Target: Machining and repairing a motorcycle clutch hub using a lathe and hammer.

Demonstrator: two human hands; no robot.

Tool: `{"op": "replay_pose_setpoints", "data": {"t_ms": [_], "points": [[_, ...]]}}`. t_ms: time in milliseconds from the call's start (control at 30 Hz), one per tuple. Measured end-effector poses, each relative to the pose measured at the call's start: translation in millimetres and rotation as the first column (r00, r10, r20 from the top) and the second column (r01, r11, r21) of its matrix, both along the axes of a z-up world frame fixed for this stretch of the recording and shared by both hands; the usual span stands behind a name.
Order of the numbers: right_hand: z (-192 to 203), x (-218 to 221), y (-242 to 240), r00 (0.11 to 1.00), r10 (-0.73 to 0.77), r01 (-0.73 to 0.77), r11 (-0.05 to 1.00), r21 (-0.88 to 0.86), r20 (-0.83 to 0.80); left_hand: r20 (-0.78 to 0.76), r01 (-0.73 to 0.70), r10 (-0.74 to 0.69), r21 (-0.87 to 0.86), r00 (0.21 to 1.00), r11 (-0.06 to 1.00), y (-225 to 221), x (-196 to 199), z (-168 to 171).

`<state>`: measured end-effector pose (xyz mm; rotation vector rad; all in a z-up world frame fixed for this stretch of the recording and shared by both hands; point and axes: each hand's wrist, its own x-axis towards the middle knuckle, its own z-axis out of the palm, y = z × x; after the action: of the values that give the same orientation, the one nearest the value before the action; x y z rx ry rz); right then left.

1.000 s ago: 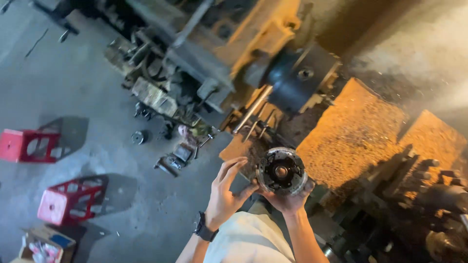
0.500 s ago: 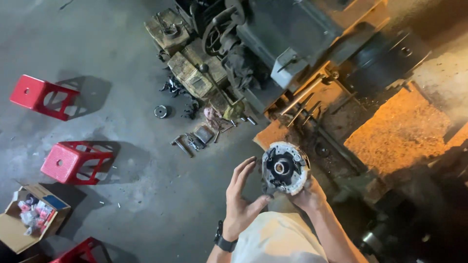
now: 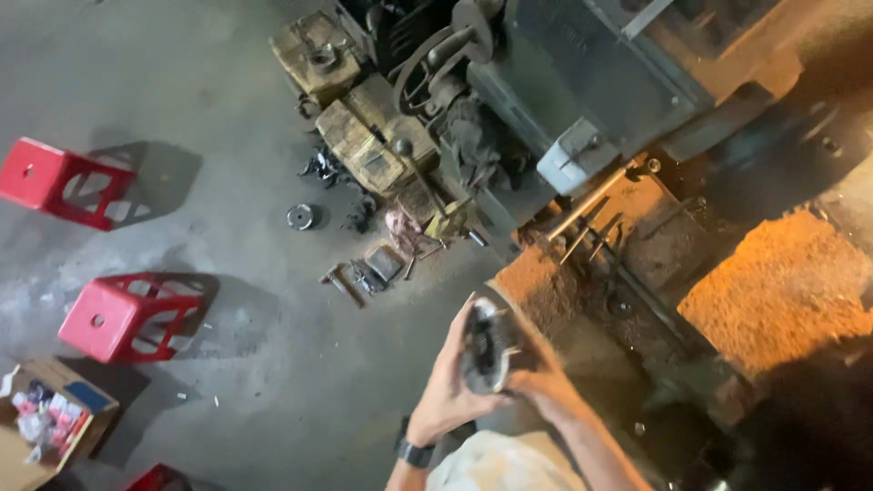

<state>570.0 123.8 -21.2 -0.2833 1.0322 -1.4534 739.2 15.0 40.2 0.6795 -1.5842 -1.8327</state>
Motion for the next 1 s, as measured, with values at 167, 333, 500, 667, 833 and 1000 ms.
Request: {"op": "replay_pose_setpoints", "data": {"t_ms": [167,333,500,667,833,1000], "points": [[-50.8,-2.5,-84.9,0.983,0.184,-0.184,0.976,0.112,0.011,0.151,-0.091,0.042,0.332,0.988,0.939,-62.1,-18.1,-72.3],[-156.6,-75.5,-156.9,0.743,0.452,-0.143,0.827,0.543,-0.494,0.202,-0.278,0.193,0.623,0.96,0.731,-112.7,-36.2,-188.7],[-303.7,-182.3,-208.4,0.763,-0.397,0.624,0.656,0.424,-0.51,0.044,-0.239,0.344,0.8,0.938,0.551,-133.6,-58.0,-271.8],[-329.9,-212.6,-202.3,0.803,-0.59,0.498,0.595,0.631,-0.077,-0.034,-0.121,0.281,0.848,0.959,0.517,-178.3,-108.5,-308.6],[-262.5,-248.6,-190.1,0.416,-0.858,0.711,0.513,0.48,0.301,-0.114,-0.045,0.229,0.806,0.967,0.591,-249.9,-152.7,-324.6],[-235.8,-251.3,-205.1,0.629,-0.728,0.707,0.681,0.188,0.274,-0.369,0.262,0.068,0.766,0.927,0.586,-326.2,-209.0,-315.3]]}}
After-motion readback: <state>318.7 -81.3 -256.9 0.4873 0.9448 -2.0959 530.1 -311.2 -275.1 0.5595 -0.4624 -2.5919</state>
